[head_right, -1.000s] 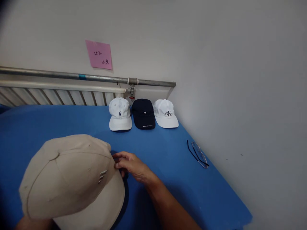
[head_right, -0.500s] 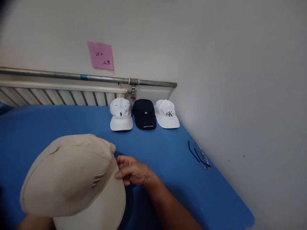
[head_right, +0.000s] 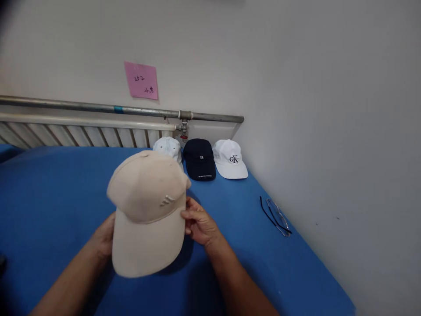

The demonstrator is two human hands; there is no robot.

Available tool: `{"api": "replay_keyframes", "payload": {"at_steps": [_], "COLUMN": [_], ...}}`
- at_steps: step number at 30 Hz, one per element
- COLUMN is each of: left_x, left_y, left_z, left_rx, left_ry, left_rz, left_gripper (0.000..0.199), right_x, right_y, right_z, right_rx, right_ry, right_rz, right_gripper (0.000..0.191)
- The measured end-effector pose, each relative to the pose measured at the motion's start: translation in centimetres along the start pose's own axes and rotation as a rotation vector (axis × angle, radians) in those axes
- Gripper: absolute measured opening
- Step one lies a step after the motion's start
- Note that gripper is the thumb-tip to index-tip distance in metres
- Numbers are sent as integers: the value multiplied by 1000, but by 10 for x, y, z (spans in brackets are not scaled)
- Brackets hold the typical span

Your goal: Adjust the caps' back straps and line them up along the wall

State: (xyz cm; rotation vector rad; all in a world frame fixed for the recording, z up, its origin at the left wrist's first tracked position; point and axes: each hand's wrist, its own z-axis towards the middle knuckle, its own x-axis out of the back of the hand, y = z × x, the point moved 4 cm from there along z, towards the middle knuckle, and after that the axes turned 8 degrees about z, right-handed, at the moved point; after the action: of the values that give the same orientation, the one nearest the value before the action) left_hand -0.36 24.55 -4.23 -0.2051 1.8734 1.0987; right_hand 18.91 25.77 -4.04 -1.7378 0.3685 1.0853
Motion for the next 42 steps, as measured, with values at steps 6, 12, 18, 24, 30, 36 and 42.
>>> {"api": "replay_keyframes", "payload": {"at_steps": [6,12,18,24,30,36,42], "left_x": [-7,-16,-9,8,34,67,101], "left_y": [10,8,17,39,84,120,128], "left_z": [-4,-8,-11,-21,-37,-31,-12], "left_rx": [-115,-175,-262,-424,-634,-682,-634], "left_ry": [94,110,162,300,488,547,589], "left_rz": [98,280,268,252,141,102,81], "left_gripper": [36,23,27,22,23,25,33], "right_x": [9,9,1,-1,2,9,11], "right_y": [-19,-26,-19,-11,-3,1,-2], "right_z": [0,0,3,4,6,8,12], "right_rx": [129,189,186,134,68,67,52], "right_ry": [135,221,235,311,321,328,343], "right_rz": [24,40,42,-46,-47,-74,-118], "right_gripper": [40,40,42,44,40,36,33]}}
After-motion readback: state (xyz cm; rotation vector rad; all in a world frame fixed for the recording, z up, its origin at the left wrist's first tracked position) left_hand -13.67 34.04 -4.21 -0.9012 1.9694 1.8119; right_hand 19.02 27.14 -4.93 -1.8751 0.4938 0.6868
